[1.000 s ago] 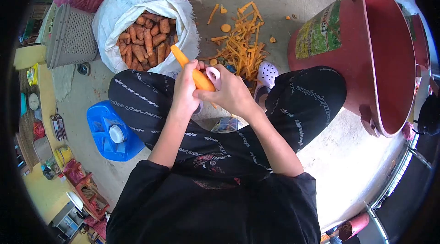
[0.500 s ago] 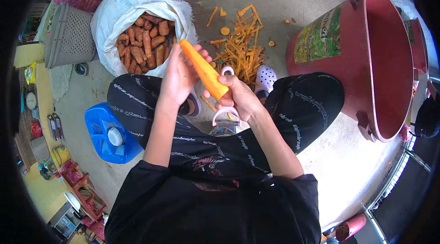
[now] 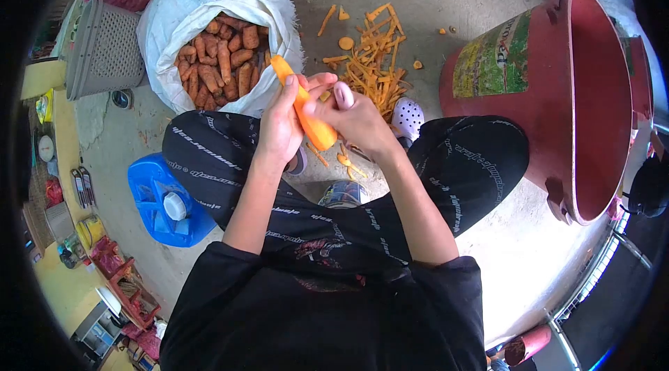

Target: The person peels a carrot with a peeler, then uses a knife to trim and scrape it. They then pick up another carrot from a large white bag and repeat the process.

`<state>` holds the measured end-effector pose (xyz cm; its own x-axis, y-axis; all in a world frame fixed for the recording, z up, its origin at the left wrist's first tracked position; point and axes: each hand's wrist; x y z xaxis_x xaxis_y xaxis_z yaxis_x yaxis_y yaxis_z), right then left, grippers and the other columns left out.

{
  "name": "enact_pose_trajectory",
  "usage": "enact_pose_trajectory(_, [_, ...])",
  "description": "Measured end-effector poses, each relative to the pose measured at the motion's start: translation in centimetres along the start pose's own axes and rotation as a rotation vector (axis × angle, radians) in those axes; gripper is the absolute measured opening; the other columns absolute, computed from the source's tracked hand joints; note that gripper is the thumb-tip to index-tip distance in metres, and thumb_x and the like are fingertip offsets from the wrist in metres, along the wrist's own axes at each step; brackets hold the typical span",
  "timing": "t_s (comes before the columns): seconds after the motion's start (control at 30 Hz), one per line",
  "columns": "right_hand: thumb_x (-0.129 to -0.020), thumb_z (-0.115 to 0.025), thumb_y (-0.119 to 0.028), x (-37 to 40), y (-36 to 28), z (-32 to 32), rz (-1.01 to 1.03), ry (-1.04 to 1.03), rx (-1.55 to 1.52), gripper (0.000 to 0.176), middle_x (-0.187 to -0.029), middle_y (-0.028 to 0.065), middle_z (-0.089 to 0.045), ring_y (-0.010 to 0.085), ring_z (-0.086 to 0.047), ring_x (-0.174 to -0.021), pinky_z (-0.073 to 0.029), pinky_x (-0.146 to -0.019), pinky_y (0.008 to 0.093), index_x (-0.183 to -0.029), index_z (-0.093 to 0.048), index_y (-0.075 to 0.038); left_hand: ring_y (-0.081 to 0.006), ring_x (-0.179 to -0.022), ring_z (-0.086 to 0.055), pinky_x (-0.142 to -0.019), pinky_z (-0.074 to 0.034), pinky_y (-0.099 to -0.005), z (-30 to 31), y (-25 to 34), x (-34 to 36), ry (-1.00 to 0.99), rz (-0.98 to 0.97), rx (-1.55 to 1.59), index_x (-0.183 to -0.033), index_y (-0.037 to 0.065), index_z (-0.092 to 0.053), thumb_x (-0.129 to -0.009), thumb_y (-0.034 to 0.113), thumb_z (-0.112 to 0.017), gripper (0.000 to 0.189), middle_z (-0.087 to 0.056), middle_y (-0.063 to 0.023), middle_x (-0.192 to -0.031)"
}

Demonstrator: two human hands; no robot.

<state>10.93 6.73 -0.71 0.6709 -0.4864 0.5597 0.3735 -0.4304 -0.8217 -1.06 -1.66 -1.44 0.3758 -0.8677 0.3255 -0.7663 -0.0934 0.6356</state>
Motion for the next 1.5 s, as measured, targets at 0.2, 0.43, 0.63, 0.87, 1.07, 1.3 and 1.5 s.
enact_pose_trajectory(0.2, [-0.084,-0.067,-0.037,-3.5,-0.2,0.7,-0.204,0.018,-0.141,0.035,-0.060,-0.0004,-0.050,0.0081,-0.045,-0.048,-0.036,-0.043,0.0245,-0.087,-0.058,-0.004,-0.0203,-0.104,-0.054,-0.097,-0.038,-0.0354,0.5,0.3,-0.5,0.056,0.015,0.094,-0.095,0.011,-0.053,-0.098,0.034,-0.045,0.025,-0.056,-0.0191,-0.120])
enact_pose_trajectory(0.43, [-0.083,-0.064,-0.034,-9.4,5.0,-1.3,-0.011,0.237,-0.090,0.034,-0.066,0.0071,-0.053,0.0159,-0.056,-0.057,-0.044,-0.052,0.0302,-0.076,-0.051,-0.003,-0.0243,-0.072,-0.060,-0.059,-0.048,-0.0360,6.4,-5.5,-4.3,0.436,0.110,-0.786,-0.093,-0.004,-0.049,-0.089,0.022,-0.053,0.027,-0.058,-0.0153,-0.085])
enact_pose_trajectory(0.63, [-0.080,-0.064,-0.045,-16.4,18.9,-0.6,-0.045,0.269,0.368,0.052,-0.082,0.0228,-0.062,0.0367,-0.063,-0.083,-0.048,-0.074,0.0418,-0.093,-0.053,0.004,-0.0470,-0.085,-0.060,-0.074,-0.046,-0.0491,8.4,-10.1,-4.0,0.502,0.303,-1.359,-0.100,-0.010,-0.043,-0.088,0.023,-0.051,0.037,-0.058,-0.0349,-0.089])
enact_pose_trajectory(0.87, [-0.085,-0.057,-0.033,-18.2,22.3,1.9,-0.064,0.400,0.383,0.039,-0.094,0.0267,-0.062,0.0406,-0.059,-0.092,-0.045,-0.082,0.0436,-0.097,-0.057,0.004,-0.0423,-0.074,-0.061,-0.065,-0.045,-0.0466,7.4,-8.9,-4.3,0.437,0.367,-1.257,-0.098,-0.004,-0.046,-0.092,0.032,-0.051,0.037,-0.060,-0.0270,-0.078])
enact_pose_trajectory(1.07, [-0.080,-0.056,-0.012,-15.7,28.5,5.4,0.194,0.473,0.560,0.025,-0.097,0.0190,-0.059,0.0380,-0.056,-0.096,-0.044,-0.084,0.0443,-0.102,-0.060,-0.002,-0.0453,-0.082,-0.060,-0.071,-0.044,-0.0503,5.6,-7.7,-4.6,0.479,0.404,-1.281,-0.098,-0.001,-0.047,-0.092,0.034,-0.046,0.036,-0.060,-0.0295,-0.084])
enact_pose_trajectory(1.3, [-0.081,-0.062,-0.024,-14.8,24.8,3.0,-0.078,0.293,1.181,0.037,-0.112,0.0156,-0.057,0.0321,-0.054,-0.107,-0.046,-0.088,0.0401,-0.112,-0.056,-0.005,-0.0464,-0.085,-0.060,-0.074,-0.045,-0.0531,6.3,-8.3,-4.2,0.355,0.410,-1.379,-0.104,-0.001,-0.045,-0.092,0.034,-0.048,0.037,-0.061,-0.0304,-0.088])
enact_pose_trajectory(1.5, [-0.087,-0.055,-0.042,-16.0,25.4,0.5,-0.526,0.335,1.018,0.049,-0.117,0.0191,-0.056,0.0342,-0.053,-0.111,-0.043,-0.092,0.0451,-0.114,-0.055,-0.001,-0.0452,-0.090,-0.059,-0.076,-0.045,-0.0512,7.3,-8.5,-4.1,0.279,0.522,-1.551,-0.108,-0.002,-0.049,-0.090,0.030,-0.050,0.036,-0.061,-0.0297,-0.093])
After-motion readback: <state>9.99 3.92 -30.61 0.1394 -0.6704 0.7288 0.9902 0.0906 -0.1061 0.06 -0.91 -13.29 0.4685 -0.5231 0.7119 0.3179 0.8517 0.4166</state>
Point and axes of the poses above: each hand's wrist, its own x-axis away from the middle knuckle, its own z-axis out of the back of the hand, y = z × x
